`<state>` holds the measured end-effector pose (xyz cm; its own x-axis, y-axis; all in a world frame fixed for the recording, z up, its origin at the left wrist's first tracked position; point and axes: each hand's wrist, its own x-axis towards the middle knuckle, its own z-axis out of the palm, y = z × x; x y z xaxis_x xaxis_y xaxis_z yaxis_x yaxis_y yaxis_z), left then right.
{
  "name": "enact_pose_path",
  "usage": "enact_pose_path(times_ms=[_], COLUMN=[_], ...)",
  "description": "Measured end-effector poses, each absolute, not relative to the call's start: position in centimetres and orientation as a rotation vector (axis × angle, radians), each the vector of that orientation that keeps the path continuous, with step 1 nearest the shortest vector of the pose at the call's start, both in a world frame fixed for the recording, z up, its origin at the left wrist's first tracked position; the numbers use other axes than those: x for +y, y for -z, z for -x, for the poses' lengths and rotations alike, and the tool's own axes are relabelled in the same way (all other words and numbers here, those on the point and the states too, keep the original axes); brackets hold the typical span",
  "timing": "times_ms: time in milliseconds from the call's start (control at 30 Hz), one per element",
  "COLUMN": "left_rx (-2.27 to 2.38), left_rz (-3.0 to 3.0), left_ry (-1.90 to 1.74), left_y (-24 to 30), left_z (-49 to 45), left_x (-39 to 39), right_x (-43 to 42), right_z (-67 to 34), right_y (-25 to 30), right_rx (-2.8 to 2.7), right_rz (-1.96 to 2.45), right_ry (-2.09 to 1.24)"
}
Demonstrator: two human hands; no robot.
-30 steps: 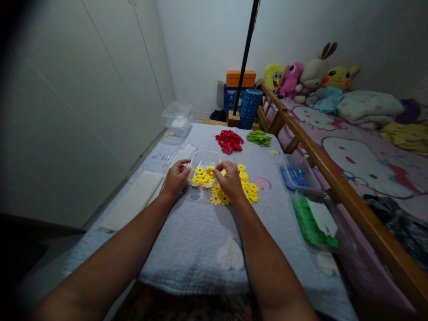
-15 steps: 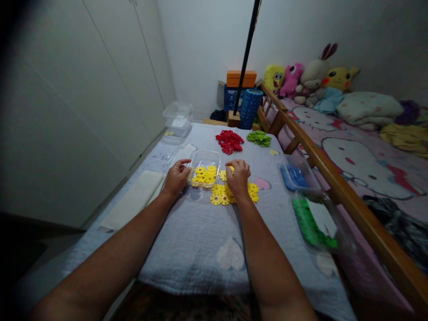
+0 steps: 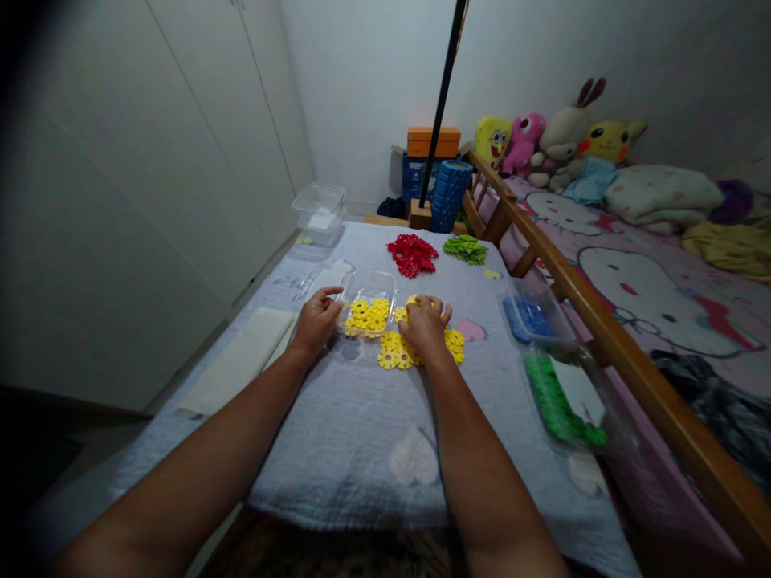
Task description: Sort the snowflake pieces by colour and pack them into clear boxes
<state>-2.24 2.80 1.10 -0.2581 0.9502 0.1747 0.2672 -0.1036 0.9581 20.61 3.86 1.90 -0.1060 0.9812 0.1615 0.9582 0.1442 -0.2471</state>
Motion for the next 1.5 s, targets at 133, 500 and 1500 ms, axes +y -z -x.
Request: enact_pose_path(times_ms=[133,500,1500], left_rx=[1.546,1.561,1.571], left_rz=[-1.369,-1.375,-1.384], left_ry=[-1.401,-1.391,-1.382], left_y=[-1.0,-1.3,-1.3], left_z=[2.3,2.2,2.3], left_x=[2.8,2.6,2.7], right_x=[4.1,5.5,3.1], right_z=[-20.6,-21.3,-18.3], right_y=[-1.9,-1.2,-2.8], right_rx=[-2.093,-1.606,-1.882], right_rz=[1.863,1.558,1.486], right_ry=[-0.138,-0.417,-0.184])
